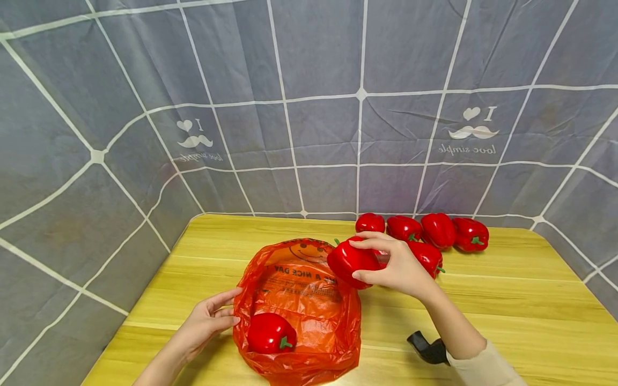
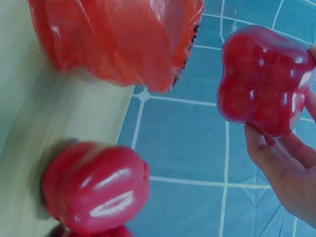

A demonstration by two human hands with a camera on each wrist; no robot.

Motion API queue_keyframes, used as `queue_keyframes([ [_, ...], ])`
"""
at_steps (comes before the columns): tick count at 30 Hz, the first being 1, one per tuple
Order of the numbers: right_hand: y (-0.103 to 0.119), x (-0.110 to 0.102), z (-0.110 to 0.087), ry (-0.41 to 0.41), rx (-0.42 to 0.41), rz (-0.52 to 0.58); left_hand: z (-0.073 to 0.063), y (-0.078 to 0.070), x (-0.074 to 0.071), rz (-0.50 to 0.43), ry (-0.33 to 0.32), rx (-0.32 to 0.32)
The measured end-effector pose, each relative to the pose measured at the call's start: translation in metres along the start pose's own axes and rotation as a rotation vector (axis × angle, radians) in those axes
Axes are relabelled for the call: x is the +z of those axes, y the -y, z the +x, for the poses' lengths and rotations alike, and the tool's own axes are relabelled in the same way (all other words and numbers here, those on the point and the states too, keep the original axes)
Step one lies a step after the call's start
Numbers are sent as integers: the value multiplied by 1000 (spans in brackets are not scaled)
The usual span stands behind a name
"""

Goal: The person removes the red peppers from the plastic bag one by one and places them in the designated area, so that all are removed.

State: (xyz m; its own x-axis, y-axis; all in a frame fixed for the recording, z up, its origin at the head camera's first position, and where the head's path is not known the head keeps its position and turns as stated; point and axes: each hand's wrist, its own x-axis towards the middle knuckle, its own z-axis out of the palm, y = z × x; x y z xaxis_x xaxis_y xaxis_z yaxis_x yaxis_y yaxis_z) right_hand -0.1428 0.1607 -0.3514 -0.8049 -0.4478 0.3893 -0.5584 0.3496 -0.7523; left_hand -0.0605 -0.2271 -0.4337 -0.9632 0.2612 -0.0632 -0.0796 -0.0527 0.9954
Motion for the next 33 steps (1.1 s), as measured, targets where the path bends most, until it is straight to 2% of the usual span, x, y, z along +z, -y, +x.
queue_keyframes([
  [12,-8,-23,-10,-39,34,-89,-1,-1,1,19,-20,-22],
  [21,-11,-40,-16,-63,43,-148,0,0,-1,12,9,4],
  [33,-15,-61,-27,-93,85,-218,-1,0,0,21,-10,-4],
])
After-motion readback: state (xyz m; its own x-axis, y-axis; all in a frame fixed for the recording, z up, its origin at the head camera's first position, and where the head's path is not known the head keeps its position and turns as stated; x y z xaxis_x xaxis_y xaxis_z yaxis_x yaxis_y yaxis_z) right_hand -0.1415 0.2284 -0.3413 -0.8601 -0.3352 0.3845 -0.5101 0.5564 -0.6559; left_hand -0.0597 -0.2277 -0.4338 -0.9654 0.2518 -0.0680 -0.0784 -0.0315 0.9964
